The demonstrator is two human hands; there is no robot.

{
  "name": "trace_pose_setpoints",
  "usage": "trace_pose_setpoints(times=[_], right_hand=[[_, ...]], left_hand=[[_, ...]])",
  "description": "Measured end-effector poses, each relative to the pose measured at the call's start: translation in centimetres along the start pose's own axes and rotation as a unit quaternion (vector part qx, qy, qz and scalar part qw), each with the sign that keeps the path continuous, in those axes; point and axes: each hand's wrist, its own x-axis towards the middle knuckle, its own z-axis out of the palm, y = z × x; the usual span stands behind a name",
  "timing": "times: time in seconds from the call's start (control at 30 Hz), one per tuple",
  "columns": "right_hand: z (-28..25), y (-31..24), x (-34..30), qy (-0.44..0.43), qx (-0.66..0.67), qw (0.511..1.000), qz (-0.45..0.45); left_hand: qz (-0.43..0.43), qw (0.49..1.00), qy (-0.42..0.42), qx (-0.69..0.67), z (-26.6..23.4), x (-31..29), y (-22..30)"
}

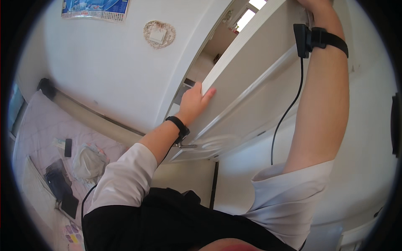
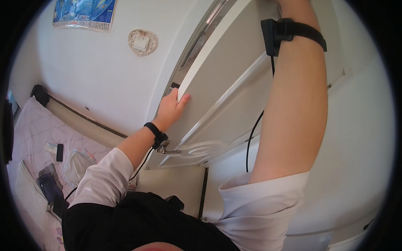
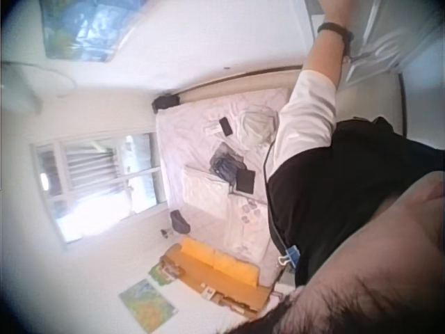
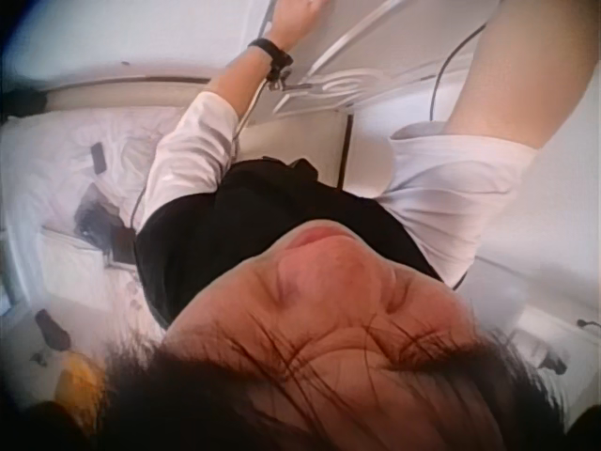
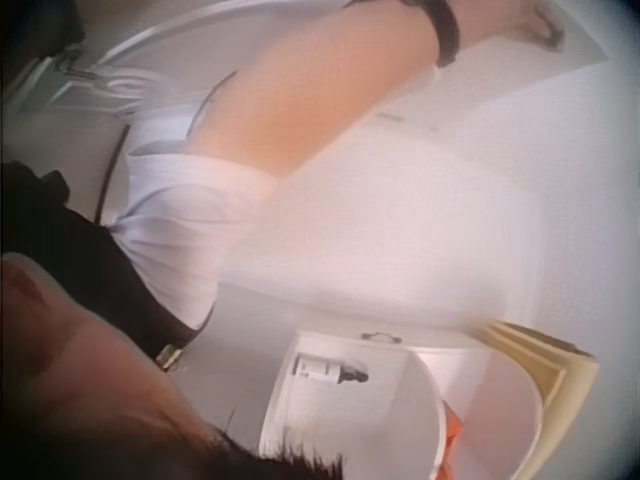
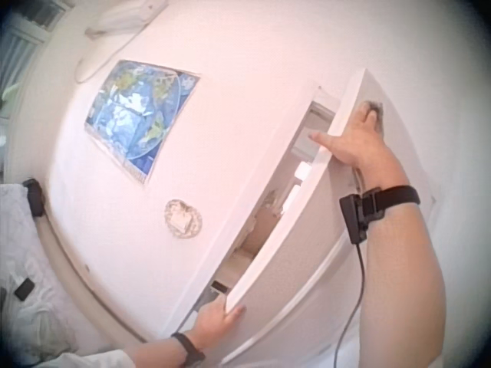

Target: The recorder wipes down a white door and the interior of a shelf/cabinet with a cloth.

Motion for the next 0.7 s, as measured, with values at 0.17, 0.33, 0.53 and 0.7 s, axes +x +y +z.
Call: trace_pose_setpoints(times=[0.17, 0.33, 0.53, 0.7], right_hand=[[-1.0, -0.1, -3.4, -0.041, 0.029, 0.999, 0.004], [-1.5, -1.8, -11.0, -0.033, 0.166, 0.985, 0.019], [0.4, -0.5, -13.7, 0.042, 0.059, 0.997, 0.001], [-4.7, -1.1, -9.4, 0.032, 0.154, 0.986, 0.053]], left_hand=[[-0.008, 1.0, -0.006, -0.016, -0.7, -2.1, 1.7], [-0.051, 0.998, -0.034, -0.001, -1.4, -2.9, 2.4], [-0.02, 0.998, -0.055, -0.001, -0.8, -5.1, 3.4], [-0.05, 0.993, -0.101, 0.028, -2.5, -5.6, 4.4]])
